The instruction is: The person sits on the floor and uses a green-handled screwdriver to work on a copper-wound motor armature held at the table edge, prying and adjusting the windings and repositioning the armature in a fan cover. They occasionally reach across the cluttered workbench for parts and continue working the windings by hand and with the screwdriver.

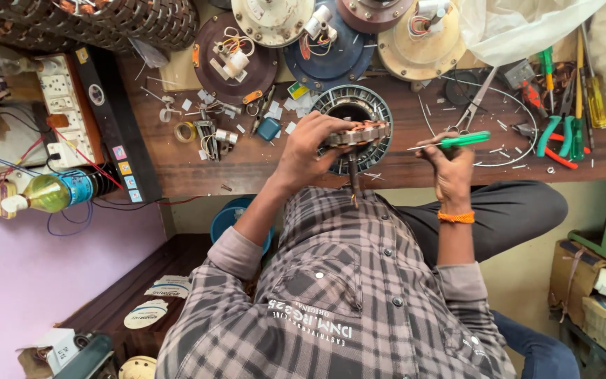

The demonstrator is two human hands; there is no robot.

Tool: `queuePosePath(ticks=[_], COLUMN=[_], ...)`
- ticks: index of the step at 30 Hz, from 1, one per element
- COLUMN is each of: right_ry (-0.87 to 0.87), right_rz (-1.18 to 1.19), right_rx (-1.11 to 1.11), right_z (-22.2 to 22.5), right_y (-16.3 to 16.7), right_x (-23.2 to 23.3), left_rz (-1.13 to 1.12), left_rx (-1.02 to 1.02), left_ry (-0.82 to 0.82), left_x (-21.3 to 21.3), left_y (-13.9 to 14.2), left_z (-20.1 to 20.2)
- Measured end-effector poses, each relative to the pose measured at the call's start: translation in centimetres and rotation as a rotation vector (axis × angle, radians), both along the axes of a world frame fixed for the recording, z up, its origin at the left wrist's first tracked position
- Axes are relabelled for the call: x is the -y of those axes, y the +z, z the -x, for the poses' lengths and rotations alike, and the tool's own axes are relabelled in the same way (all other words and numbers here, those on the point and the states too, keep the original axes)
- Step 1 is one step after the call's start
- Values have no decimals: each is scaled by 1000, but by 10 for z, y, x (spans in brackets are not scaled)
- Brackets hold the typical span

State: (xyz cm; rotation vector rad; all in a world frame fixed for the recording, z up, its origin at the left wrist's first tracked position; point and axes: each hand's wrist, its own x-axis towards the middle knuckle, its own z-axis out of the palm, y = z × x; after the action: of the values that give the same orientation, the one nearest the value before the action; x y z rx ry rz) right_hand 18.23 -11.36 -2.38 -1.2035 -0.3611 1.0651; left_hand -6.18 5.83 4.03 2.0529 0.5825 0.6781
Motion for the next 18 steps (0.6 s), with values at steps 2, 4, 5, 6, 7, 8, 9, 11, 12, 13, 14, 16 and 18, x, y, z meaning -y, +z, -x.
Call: queuePosePath(ticks=[2, 4, 5, 6, 7, 8, 9, 11, 12, 13, 14, 16, 18], right_ry=[-7, 3, 10, 16, 24, 35, 59, 111, 141, 173, 205, 243, 263], right_rz=[-118, -242, -304, -298, -293, -290, -276, -252, -268, -284, -299, -255, -228], right_rx=[-19, -35, -43, 10, 62, 113, 182, 321, 354, 387, 418, 472, 505], right_z=[-4, -1, 3, 7, 11, 16, 21, 29, 33, 36, 38, 41, 41], right_y=[14, 30, 38, 46, 53, 60, 65, 74, 77, 79, 80, 80, 79], right_x=[7, 8, 6, 3, -3, -10, -17, -33, -41, -47, -53, -60, -63], left_rz=[-128, -171, -192, -195, -198, -203, -201, -198, -181, -162, -142, -126, -94], left_rx=[-112, -162, -187, -197, -208, -219, -226, -236, -223, -210, -197, -166, -134], left_ry=[-3, -14, -18, -32, -43, -51, -53, -50, -43, -33, -24, -13, -6], left_x=[5, 2, 0, -3, -6, -8, -9, -11, -12, -12, -12, -12, -12], left_y=[8, 17, 21, 25, 28, 32, 34, 38, 39, 39, 39, 36, 32], left_z=[-6, -13, -16, -18, -18, -18, -18, -19, -19, -19, -18, -19, -20])
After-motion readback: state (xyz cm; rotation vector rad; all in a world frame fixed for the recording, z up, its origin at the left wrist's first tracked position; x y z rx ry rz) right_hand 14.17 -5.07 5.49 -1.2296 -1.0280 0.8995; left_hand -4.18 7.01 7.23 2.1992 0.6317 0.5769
